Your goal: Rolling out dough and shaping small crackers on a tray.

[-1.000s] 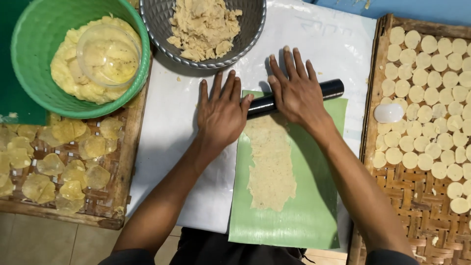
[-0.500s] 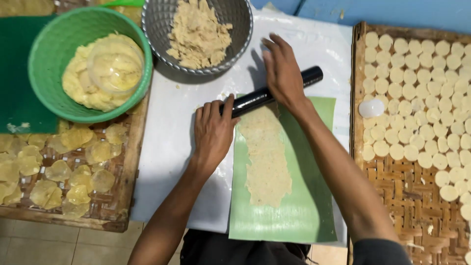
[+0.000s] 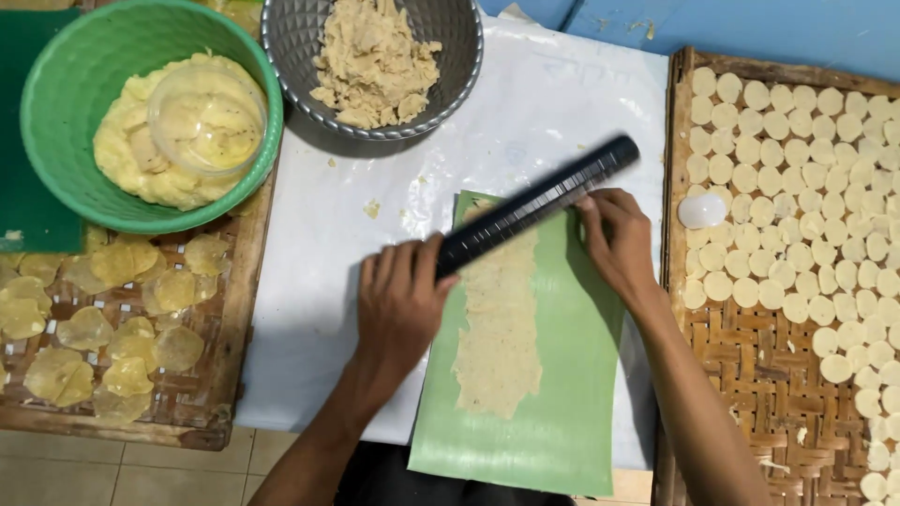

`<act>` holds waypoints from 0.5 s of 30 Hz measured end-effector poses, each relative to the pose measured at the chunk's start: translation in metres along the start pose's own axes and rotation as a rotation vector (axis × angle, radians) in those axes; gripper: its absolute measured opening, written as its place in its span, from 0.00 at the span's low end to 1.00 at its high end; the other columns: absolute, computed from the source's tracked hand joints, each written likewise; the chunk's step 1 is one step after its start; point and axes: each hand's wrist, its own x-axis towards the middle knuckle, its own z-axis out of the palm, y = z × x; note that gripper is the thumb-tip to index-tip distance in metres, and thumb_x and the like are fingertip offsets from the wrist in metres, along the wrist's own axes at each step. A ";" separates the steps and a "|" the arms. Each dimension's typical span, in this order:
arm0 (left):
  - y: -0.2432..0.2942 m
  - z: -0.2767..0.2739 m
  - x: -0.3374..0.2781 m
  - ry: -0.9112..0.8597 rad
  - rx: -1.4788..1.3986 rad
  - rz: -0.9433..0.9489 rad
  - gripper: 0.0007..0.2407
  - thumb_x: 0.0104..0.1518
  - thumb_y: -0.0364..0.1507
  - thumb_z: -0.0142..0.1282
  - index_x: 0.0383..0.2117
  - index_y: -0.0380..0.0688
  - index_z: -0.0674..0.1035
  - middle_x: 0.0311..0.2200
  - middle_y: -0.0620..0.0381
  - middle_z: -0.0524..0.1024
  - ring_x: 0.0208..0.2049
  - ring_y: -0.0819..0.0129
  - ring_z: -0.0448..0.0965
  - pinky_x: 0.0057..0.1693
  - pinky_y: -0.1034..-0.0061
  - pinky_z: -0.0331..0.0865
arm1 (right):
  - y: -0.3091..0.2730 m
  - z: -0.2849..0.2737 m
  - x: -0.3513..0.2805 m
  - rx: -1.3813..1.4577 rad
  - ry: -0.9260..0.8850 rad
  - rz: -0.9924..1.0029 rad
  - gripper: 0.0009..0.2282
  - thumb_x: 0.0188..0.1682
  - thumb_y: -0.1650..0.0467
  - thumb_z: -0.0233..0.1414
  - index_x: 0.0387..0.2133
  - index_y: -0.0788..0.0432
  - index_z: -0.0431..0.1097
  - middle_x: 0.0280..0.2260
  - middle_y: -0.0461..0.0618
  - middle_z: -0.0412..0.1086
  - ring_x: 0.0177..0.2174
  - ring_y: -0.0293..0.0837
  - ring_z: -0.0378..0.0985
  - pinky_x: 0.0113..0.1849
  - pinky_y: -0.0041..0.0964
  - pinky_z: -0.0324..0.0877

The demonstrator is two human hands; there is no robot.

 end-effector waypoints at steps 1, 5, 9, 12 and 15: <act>0.007 -0.001 -0.004 0.000 0.003 -0.009 0.24 0.68 0.47 0.37 0.53 0.39 0.76 0.37 0.49 0.74 0.38 0.56 0.75 0.45 0.63 0.67 | 0.005 -0.004 -0.007 0.003 -0.008 -0.005 0.13 0.61 0.70 0.52 0.26 0.61 0.76 0.37 0.56 0.76 0.42 0.59 0.79 0.44 0.49 0.73; 0.025 -0.003 -0.009 -0.087 -0.001 -0.004 0.21 0.65 0.43 0.47 0.53 0.38 0.75 0.37 0.47 0.74 0.38 0.54 0.75 0.45 0.63 0.67 | -0.015 -0.016 -0.021 -0.039 0.292 -0.072 0.06 0.58 0.80 0.46 0.46 0.68 0.67 0.50 0.64 0.64 0.52 0.65 0.69 0.52 0.55 0.67; 0.024 0.007 -0.008 -0.126 0.085 -0.002 0.21 0.59 0.40 0.58 0.53 0.38 0.74 0.37 0.48 0.73 0.38 0.54 0.74 0.45 0.63 0.66 | -0.061 -0.010 -0.015 -0.083 0.188 -0.253 0.19 0.57 0.76 0.50 0.60 0.72 0.61 0.53 0.70 0.65 0.62 0.74 0.57 0.61 0.64 0.54; 0.026 0.007 -0.005 -0.142 0.081 -0.033 0.19 0.63 0.39 0.53 0.52 0.36 0.73 0.39 0.43 0.73 0.39 0.50 0.74 0.44 0.63 0.65 | -0.057 0.023 -0.012 -0.199 -0.040 -0.368 0.20 0.59 0.66 0.47 0.62 0.61 0.66 0.64 0.62 0.62 0.66 0.62 0.56 0.65 0.55 0.46; 0.023 0.004 0.004 -0.087 0.186 -0.080 0.22 0.68 0.41 0.43 0.56 0.33 0.72 0.47 0.37 0.73 0.49 0.46 0.74 0.53 0.58 0.65 | -0.077 0.031 0.017 -0.219 -0.149 -0.398 0.22 0.62 0.62 0.37 0.67 0.57 0.59 0.66 0.56 0.60 0.67 0.55 0.55 0.66 0.54 0.43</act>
